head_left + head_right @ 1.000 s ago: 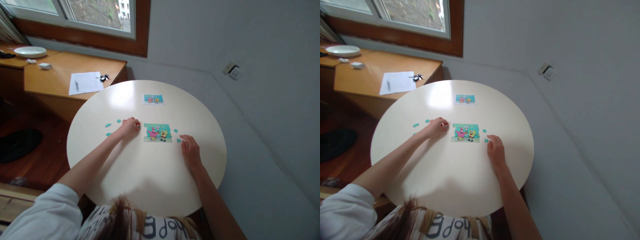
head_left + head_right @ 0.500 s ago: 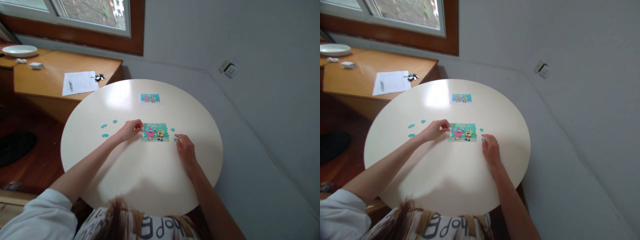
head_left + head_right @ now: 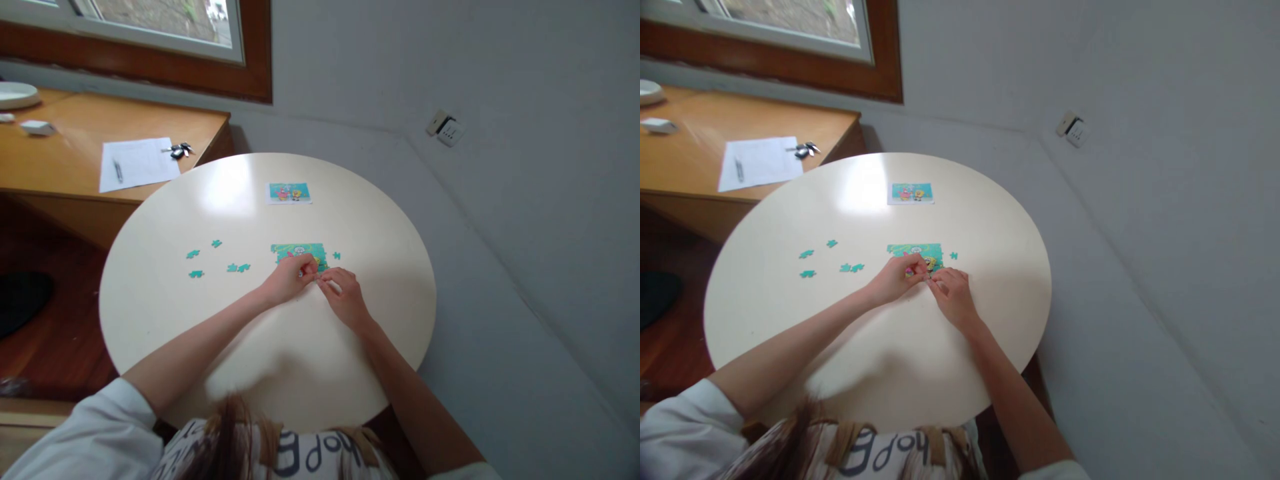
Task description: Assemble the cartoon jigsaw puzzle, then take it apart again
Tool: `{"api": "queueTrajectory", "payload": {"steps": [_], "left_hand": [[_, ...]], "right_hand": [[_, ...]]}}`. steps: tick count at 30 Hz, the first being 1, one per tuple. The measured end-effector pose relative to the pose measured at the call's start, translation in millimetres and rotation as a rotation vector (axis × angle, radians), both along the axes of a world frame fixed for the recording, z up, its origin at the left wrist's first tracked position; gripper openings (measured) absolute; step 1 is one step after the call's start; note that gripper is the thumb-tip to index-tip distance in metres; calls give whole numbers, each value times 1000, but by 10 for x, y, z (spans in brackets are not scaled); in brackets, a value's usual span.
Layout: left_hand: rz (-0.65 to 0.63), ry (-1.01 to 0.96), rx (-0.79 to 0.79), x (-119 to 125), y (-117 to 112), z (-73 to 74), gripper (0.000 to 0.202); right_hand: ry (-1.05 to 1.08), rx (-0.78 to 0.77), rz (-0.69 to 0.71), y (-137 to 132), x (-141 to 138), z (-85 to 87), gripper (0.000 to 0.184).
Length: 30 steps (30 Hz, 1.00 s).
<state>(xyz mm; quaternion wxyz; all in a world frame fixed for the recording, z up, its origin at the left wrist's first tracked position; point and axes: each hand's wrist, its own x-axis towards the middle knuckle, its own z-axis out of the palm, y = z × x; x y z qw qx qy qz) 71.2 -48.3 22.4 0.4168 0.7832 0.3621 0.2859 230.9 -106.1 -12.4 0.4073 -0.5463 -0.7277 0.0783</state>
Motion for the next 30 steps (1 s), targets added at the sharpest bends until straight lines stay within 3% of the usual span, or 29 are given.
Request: {"api": "queueTrajectory", "payload": {"steps": [8,17,22,30], "left_hand": [[33,54,50,56,-20,-5,9],[-114,326,469,-86,-134,-310,35],[-169,472,533,-124,-196,-335,42],[-164,497,556,-120,-219,-350,41]], "right_hand": [[-10,-35,-30,27,42,-22,18],[-55,-65,-307,118,217,-180,23],[-107,-100,-327,98,217,-206,21],[-144,-86,-345,93,219,-224,24]]}}
